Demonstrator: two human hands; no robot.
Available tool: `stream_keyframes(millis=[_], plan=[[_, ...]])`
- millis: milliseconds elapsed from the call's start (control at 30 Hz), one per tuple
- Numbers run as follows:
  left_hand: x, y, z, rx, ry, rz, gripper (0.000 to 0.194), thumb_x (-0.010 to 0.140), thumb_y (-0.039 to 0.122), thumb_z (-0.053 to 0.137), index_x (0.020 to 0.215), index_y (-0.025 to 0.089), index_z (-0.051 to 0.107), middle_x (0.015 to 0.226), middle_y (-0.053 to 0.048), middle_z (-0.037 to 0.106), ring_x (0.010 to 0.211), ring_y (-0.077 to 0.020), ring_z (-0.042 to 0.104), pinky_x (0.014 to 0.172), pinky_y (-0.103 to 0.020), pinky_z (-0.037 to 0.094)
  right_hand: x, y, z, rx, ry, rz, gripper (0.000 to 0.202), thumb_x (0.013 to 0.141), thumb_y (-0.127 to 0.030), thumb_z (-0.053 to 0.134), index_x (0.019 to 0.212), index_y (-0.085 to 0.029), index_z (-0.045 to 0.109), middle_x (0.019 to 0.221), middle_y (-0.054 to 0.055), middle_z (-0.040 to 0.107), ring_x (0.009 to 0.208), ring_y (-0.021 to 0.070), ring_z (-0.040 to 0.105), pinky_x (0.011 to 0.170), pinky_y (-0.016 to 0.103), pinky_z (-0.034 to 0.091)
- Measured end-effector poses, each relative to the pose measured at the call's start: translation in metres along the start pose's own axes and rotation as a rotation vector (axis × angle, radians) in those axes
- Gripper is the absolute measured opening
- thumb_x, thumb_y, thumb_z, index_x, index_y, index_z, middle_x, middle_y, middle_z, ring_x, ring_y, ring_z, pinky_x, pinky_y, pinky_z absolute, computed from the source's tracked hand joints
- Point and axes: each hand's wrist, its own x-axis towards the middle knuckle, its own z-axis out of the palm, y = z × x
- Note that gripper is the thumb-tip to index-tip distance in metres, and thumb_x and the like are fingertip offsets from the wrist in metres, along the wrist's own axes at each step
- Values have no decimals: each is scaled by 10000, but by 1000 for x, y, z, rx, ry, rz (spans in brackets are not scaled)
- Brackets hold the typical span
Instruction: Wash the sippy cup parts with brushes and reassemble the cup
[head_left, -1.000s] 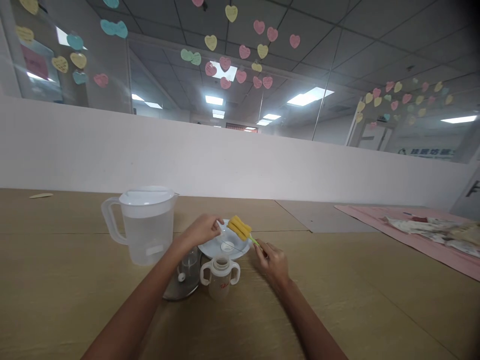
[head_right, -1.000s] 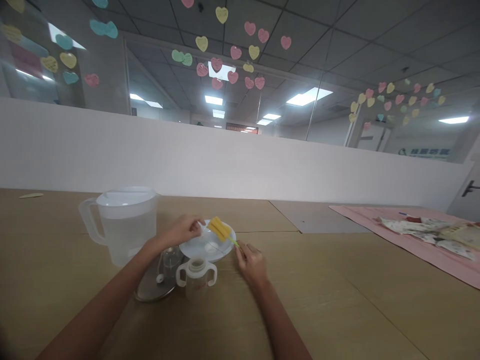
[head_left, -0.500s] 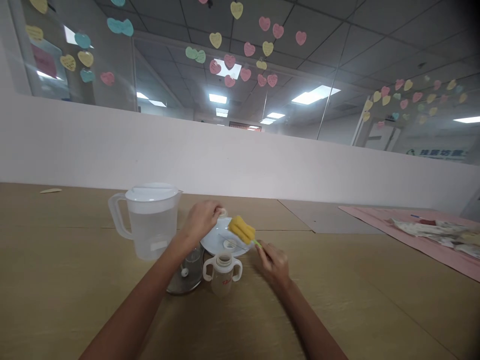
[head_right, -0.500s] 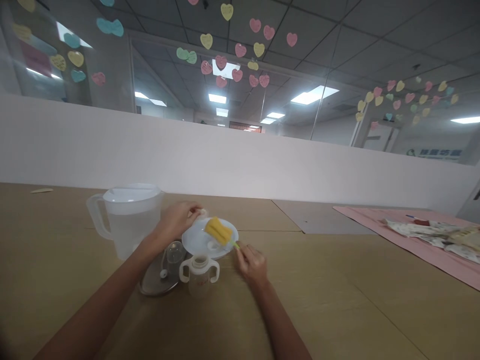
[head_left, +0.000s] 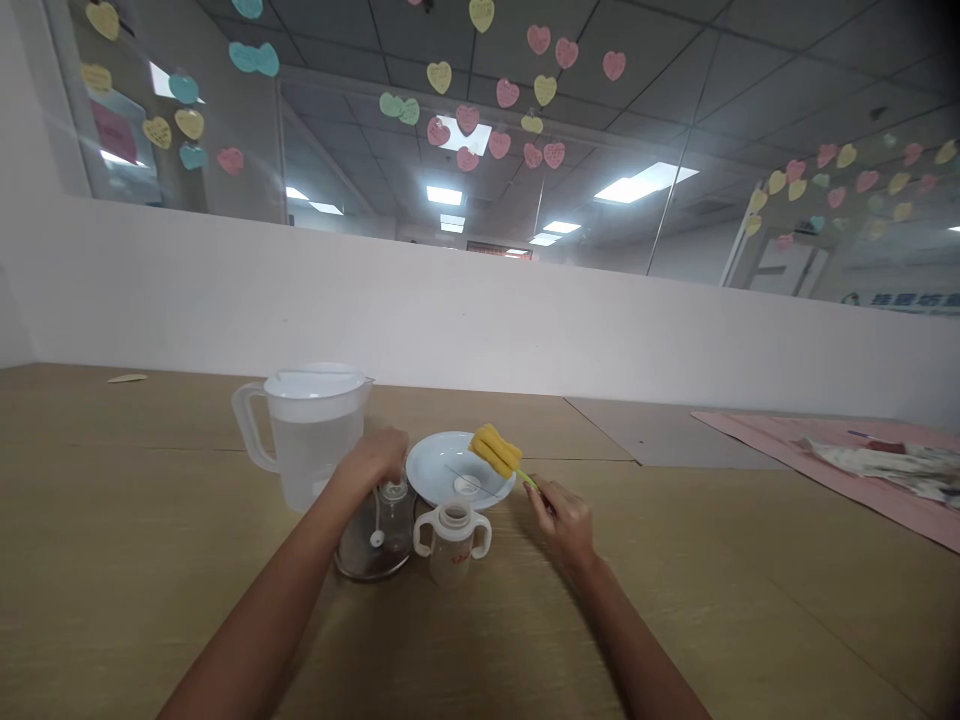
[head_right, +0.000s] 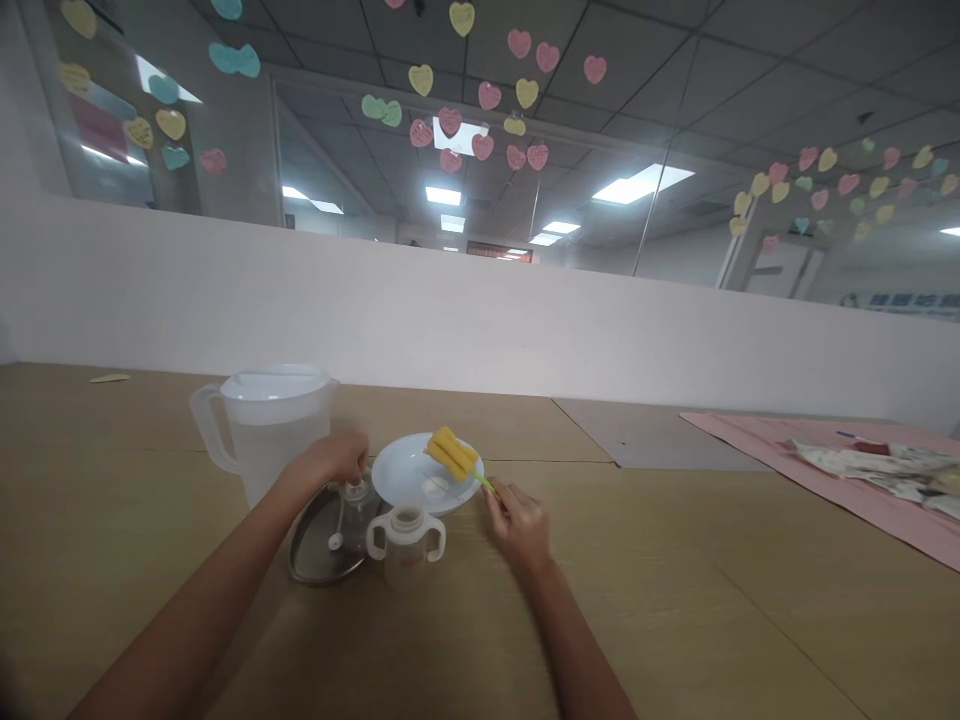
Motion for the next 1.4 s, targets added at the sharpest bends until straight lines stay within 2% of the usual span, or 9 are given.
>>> stream_keyframes(millis=[167, 300, 433, 500, 567, 700, 900, 1133, 1400], plan=[[0, 2, 8, 9, -59, 9, 116, 531, 170, 631, 445, 140, 558, 479, -55, 608, 552, -190, 595, 589, -274, 459, -1, 2, 1, -23, -23, 4, 262, 861, -288, 440, 866, -140, 656, 592, 28, 619, 478, 74, 525, 518, 187, 377], [1, 5, 16, 39, -98, 3, 100, 492, 150, 663, 451, 130, 573, 452, -59, 593, 516, -211, 589, 570, -305, 455, -2, 3, 3, -32, -49, -1, 269, 863, -297, 436, 868, -141, 654, 595, 30, 620, 483, 79, 532, 520, 189, 379], [0, 13, 14, 86, 6, 62, 140, 440, 49, 649, 565, 108, 628, 702, -142, 668, 686, -283, 610, 632, -346, 446, -1, 2, 2, -40, -46, 9, 270, 863, -298, 436, 857, -142, 656, 591, 29, 615, 479, 77, 525, 516, 187, 375], [0, 20, 13, 79, 88, 132, 216, 511, 54, 597, 710, 115, 659, 868, -162, 662, 796, -287, 597, 686, -348, 431, 0, 1, 2, -46, -47, 15, 269, 862, -300, 440, 857, -142, 658, 584, 26, 610, 473, 76, 518, 515, 187, 372], [2, 27, 17, 39, 127, 224, 241, 613, 96, 531, 809, 143, 662, 932, -133, 655, 833, -244, 588, 707, -312, 419, 0, 1, 1, -49, -54, 19, 272, 861, -303, 439, 853, -144, 660, 579, 26, 607, 466, 75, 513, 508, 187, 367], [15, 37, 37, -62, 96, 381, 220, 696, 180, 472, 800, 181, 665, 874, -54, 673, 774, -165, 579, 667, -226, 402, 0, 2, 3, -29, -69, 27, 287, 866, -310, 426, 859, -142, 658, 583, 34, 614, 482, 81, 528, 526, 183, 380], [34, 31, 60, -126, 31, 419, 256, 718, 323, 454, 676, 154, 641, 675, -39, 644, 588, -152, 520, 528, -232, 342, -2, 3, 5, -23, -85, 31, 285, 867, -316, 425, 872, -147, 655, 592, 35, 616, 499, 90, 538, 531, 188, 381], [34, 26, 55, -149, 38, 355, 309, 659, 451, 521, 604, 155, 592, 626, -31, 613, 543, -138, 482, 477, -237, 300, -2, 4, 4, -47, -73, 46, 273, 860, -316, 437, 863, -154, 657, 577, 23, 606, 482, 80, 524, 523, 187, 376], [20, 27, 28, -150, 205, 345, 285, 521, 429, 662, 589, 162, 590, 588, 2, 594, 541, -131, 504, 473, -224, 301, -2, 3, 4, -54, -80, 34, 285, 867, -313, 422, 863, -153, 658, 582, 27, 614, 485, 81, 537, 520, 184, 382]])
